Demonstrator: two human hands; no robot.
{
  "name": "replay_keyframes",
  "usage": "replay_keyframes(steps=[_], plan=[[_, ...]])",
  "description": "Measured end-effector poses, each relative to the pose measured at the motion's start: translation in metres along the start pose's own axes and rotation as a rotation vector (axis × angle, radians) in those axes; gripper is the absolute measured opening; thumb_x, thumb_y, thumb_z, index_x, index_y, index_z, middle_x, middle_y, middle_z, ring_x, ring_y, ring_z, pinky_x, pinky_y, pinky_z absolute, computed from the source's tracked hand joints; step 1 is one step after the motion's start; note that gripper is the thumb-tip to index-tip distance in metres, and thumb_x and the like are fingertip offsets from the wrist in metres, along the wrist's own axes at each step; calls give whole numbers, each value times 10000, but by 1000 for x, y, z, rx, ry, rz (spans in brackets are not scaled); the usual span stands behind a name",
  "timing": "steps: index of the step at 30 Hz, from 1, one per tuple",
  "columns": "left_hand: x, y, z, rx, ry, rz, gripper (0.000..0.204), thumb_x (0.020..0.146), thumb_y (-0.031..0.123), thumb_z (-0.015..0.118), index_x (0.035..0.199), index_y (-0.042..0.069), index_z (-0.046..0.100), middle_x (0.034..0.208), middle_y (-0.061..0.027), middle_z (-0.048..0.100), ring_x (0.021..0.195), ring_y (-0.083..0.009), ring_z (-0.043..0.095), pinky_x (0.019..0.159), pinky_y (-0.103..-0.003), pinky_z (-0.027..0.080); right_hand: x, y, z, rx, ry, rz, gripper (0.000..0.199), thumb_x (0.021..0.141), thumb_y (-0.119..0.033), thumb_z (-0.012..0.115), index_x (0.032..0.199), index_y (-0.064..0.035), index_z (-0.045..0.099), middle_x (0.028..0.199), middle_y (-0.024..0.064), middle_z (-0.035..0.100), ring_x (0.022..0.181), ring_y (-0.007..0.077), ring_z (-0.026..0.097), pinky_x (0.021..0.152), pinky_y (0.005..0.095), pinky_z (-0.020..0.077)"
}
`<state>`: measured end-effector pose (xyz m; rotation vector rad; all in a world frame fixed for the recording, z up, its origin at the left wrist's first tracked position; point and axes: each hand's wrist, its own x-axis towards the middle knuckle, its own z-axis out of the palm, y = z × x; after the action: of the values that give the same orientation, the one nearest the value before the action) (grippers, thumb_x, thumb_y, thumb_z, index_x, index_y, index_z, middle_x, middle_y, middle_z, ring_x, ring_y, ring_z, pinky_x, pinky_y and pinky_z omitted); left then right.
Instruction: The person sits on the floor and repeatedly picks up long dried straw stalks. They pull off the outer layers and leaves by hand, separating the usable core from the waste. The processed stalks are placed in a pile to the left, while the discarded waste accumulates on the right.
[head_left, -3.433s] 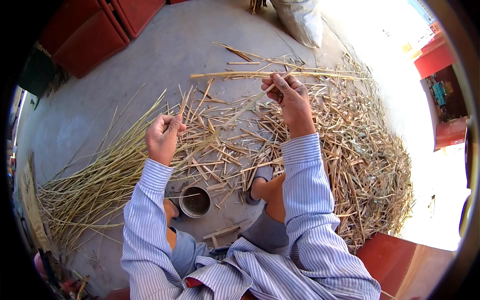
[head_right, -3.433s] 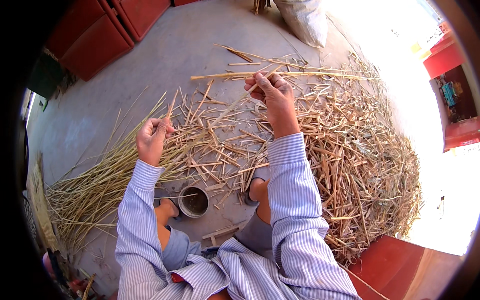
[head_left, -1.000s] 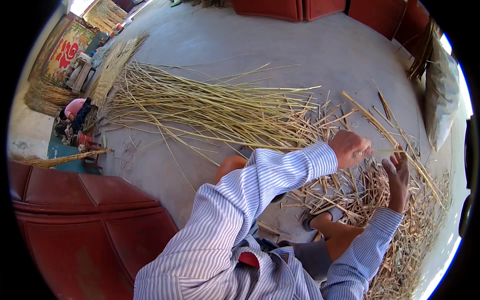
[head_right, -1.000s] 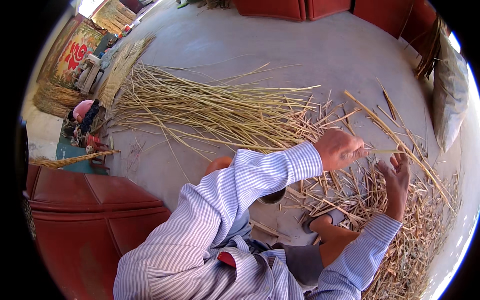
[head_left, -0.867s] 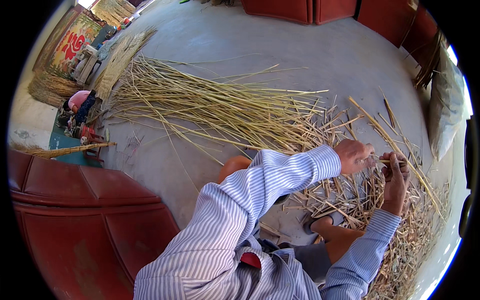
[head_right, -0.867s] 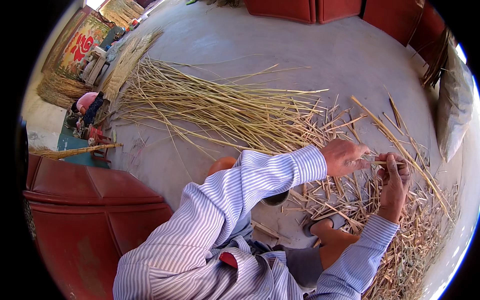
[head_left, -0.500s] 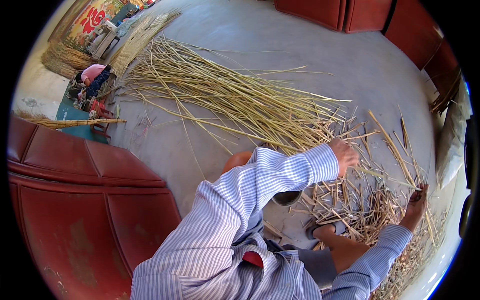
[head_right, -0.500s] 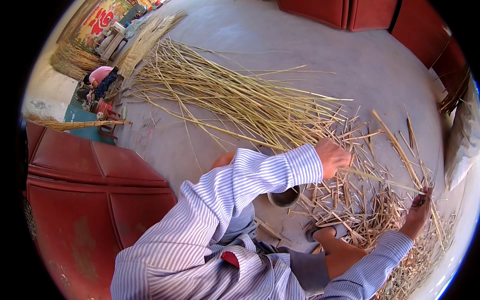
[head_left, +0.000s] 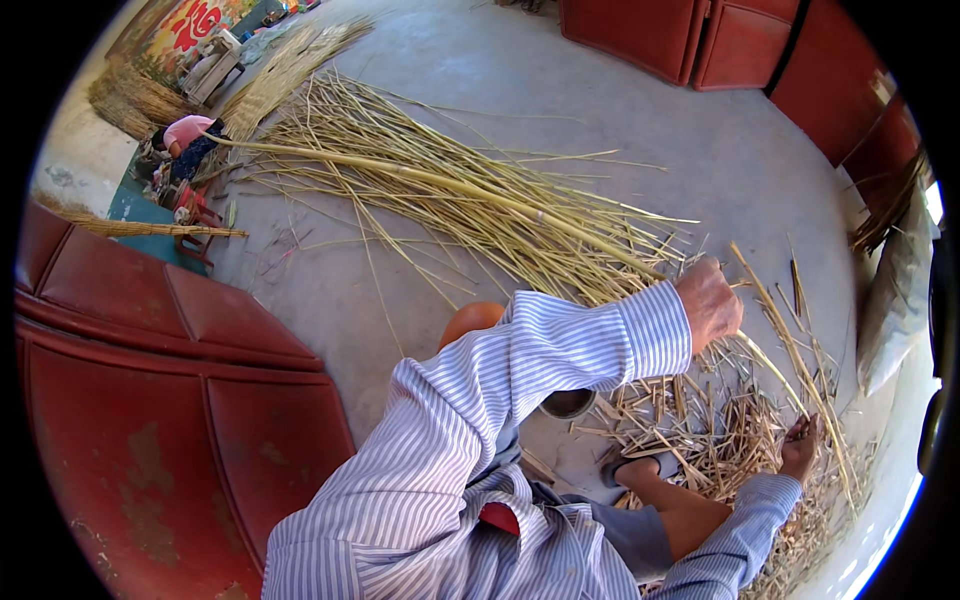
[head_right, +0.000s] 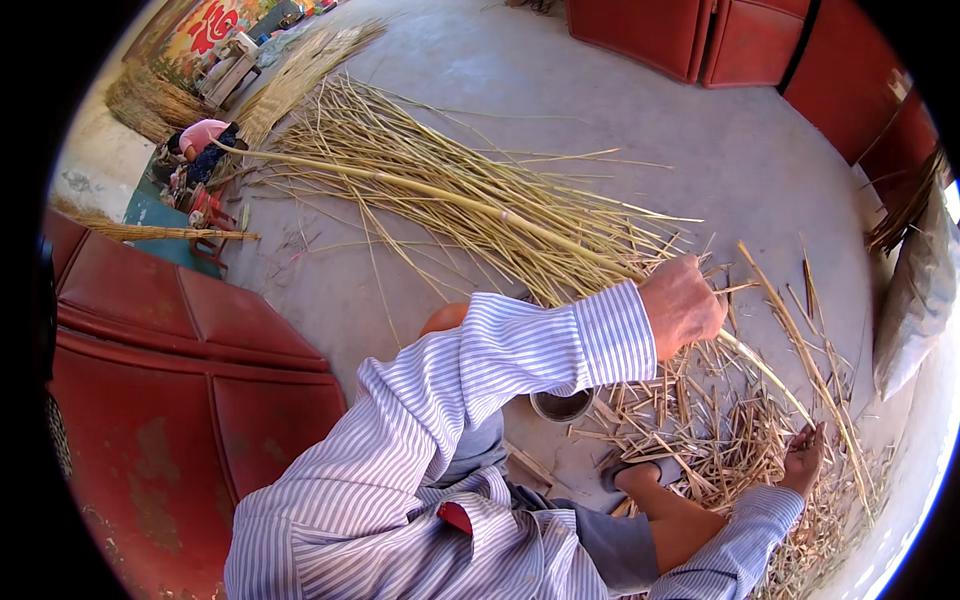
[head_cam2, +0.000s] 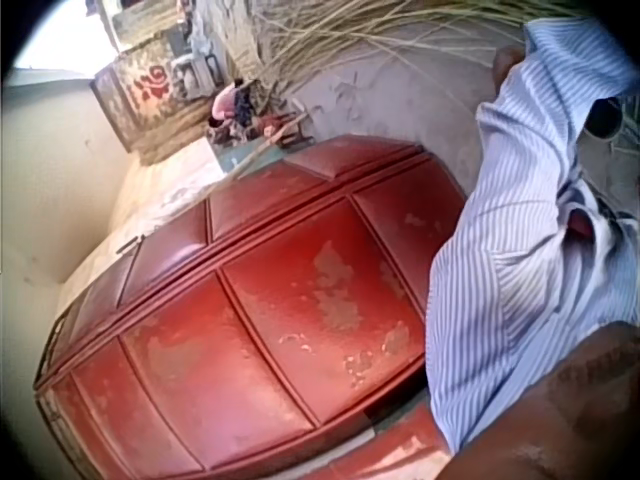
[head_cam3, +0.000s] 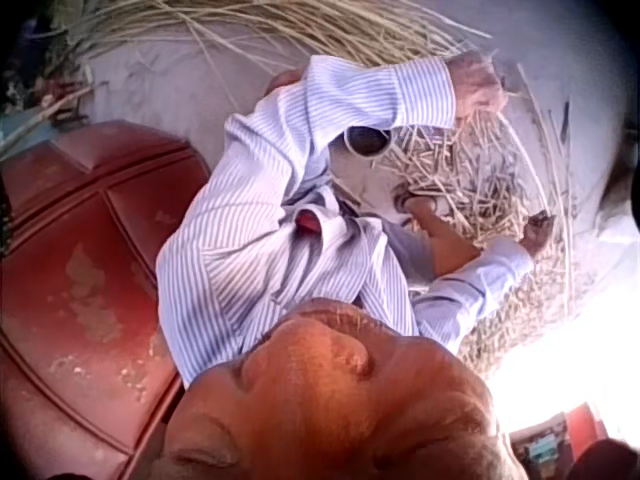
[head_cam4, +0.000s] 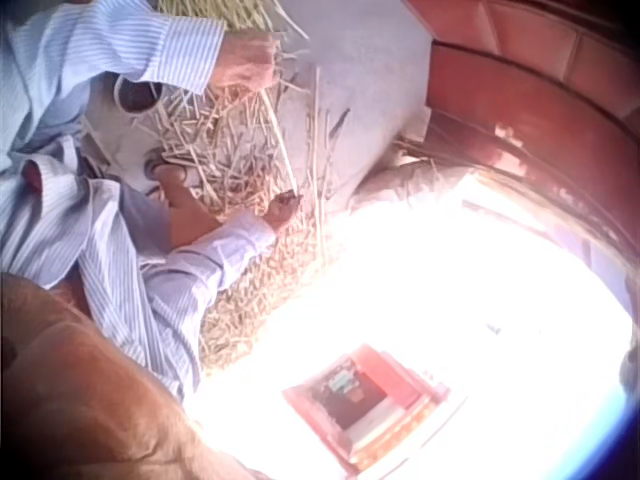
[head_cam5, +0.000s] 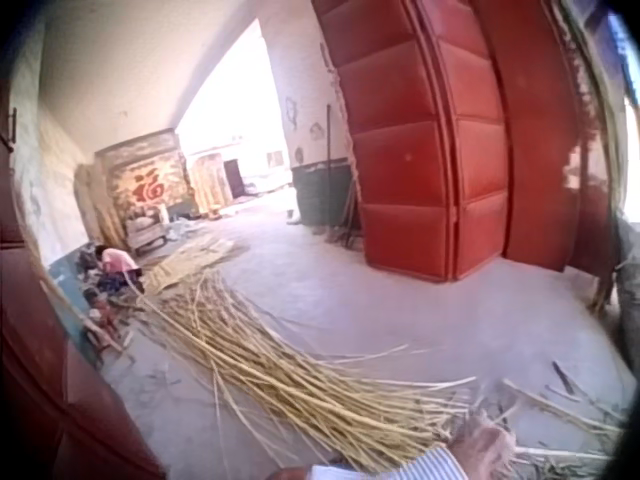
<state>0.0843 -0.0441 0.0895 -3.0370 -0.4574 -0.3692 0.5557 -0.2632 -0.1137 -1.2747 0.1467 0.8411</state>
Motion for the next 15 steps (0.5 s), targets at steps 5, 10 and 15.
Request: replay_keyframes(steps=[5, 10, 15], plan=[[-6, -42, -6, 275, -149, -210, 143, 817, 176, 700, 819, 47, 640, 613, -58, 565, 649, -165, 574, 697, -355, 430, -12, 30, 50, -133, -160, 134, 182, 913, -275, 698, 975, -107, 669, 873, -9, 694, 746, 70, 663, 539, 160, 534], [-23, -40, 20, 398, -138, -307, 221, 824, 196, 700, 969, 34, 664, 931, -96, 678, 956, -209, 596, 793, -373, 478, -44, 127, 180, -215, -309, 212, 171, 938, -264, 665, 949, -93, 657, 815, 30, 695, 701, 101, 669, 535, 182, 534], [-48, -22, 79, 13, -240, -266, 186, 794, 163, 680, 949, 61, 666, 863, -75, 700, 890, -210, 680, 802, -355, 499, -65, 249, 274, -289, -433, 289, 146, 946, -214, 640, 945, -68, 631, 770, 47, 683, 642, 137, 648, 522, 236, 513]])
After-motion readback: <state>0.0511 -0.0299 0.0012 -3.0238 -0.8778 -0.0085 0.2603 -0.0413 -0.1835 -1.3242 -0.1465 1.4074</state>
